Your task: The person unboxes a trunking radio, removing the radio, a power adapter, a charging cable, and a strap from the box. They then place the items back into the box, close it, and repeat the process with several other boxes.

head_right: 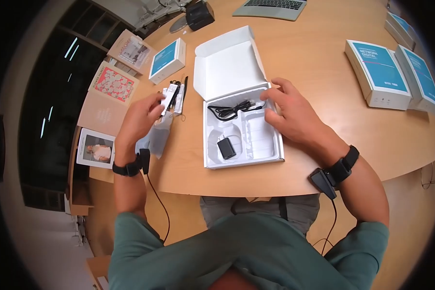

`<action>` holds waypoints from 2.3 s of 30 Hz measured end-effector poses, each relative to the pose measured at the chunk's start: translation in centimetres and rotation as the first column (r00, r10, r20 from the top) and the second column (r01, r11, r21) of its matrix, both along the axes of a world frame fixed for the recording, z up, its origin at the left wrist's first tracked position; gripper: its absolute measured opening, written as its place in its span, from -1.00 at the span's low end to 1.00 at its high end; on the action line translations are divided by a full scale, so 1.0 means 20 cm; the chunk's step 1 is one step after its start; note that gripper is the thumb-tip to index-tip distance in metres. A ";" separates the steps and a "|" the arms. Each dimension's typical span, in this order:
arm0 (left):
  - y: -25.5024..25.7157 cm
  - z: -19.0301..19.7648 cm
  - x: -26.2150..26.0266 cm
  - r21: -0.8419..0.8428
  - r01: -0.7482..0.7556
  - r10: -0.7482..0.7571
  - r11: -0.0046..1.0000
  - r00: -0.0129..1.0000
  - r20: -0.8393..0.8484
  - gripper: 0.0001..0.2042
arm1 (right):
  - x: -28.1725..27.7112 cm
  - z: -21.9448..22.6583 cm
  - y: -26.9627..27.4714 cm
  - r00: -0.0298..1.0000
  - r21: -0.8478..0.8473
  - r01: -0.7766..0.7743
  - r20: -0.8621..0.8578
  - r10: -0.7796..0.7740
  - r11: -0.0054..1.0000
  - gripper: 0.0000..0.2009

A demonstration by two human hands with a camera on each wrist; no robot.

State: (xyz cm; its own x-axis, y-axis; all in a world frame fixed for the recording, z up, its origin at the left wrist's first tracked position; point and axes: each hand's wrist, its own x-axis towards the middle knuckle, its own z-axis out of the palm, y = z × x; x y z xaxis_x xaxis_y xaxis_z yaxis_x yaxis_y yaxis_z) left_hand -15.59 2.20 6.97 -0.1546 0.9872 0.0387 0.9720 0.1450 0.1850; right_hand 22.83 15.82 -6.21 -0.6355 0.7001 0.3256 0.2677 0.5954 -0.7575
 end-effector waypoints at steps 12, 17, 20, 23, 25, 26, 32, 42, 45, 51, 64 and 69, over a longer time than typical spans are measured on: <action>-0.44 -0.42 -0.23 -0.006 -0.051 0.052 0.999 0.998 0.024 -0.22 | 0.00 0.03 0.00 1.000 -0.043 -0.007 0.020 0.008 0.999 -0.61; -0.44 -0.22 -0.02 0.008 -0.126 0.118 0.992 0.944 0.309 -0.13 | 0.02 0.10 -0.01 0.987 0.145 0.086 -0.145 -0.065 0.986 -0.59; -0.35 -0.08 0.18 -0.056 -0.008 0.030 0.998 0.917 0.399 -0.12 | 0.03 0.17 -0.05 0.975 0.061 0.090 -0.208 -0.075 0.994 -0.54; -0.20 0.01 0.38 -0.055 0.319 -0.270 0.946 0.872 0.408 -0.10 | 0.02 0.15 -0.04 0.924 0.308 -0.074 -0.337 0.182 0.948 -0.42; -0.08 0.09 0.55 -0.092 0.400 -0.319 0.912 0.831 0.456 -0.09 | -0.01 0.15 -0.07 0.799 0.405 -0.226 -0.443 0.407 0.886 -0.30; -0.02 0.11 0.62 -0.131 0.474 -0.355 0.870 0.790 0.500 -0.09 | -0.03 0.17 -0.09 0.792 0.429 -0.187 -0.466 0.394 0.884 -0.41; 0.25 -0.03 0.76 -0.040 0.475 -0.299 0.879 0.616 0.729 -0.14 | 0.02 0.12 -0.05 0.850 0.334 0.014 -0.501 0.165 0.942 -0.77; 0.28 -0.18 0.81 -0.124 0.243 0.019 0.962 0.394 0.919 -0.27 | -0.01 0.07 -0.04 0.855 0.035 -0.144 -0.499 0.142 0.989 -0.92; 0.23 -0.14 0.88 0.019 0.297 -0.163 0.955 0.468 0.869 -0.28 | 0.02 0.07 -0.04 0.850 0.035 -0.241 -0.474 0.228 0.970 -0.90; 0.24 -0.17 0.86 -0.018 0.310 -0.186 0.951 0.615 0.767 -0.47 | 0.02 0.06 0.02 0.930 -0.016 0.059 -0.362 -0.061 0.998 -0.82; 0.35 -0.23 0.96 -0.108 0.323 -0.242 0.940 0.857 0.455 -0.47 | 0.01 -0.09 0.12 0.991 -0.001 -0.120 -0.053 0.120 0.993 -0.58; 0.38 -0.26 0.97 -0.191 0.392 -0.349 0.900 0.910 0.225 -0.54 | 0.02 -0.09 0.11 0.994 0.014 -0.099 -0.047 0.100 0.995 -0.59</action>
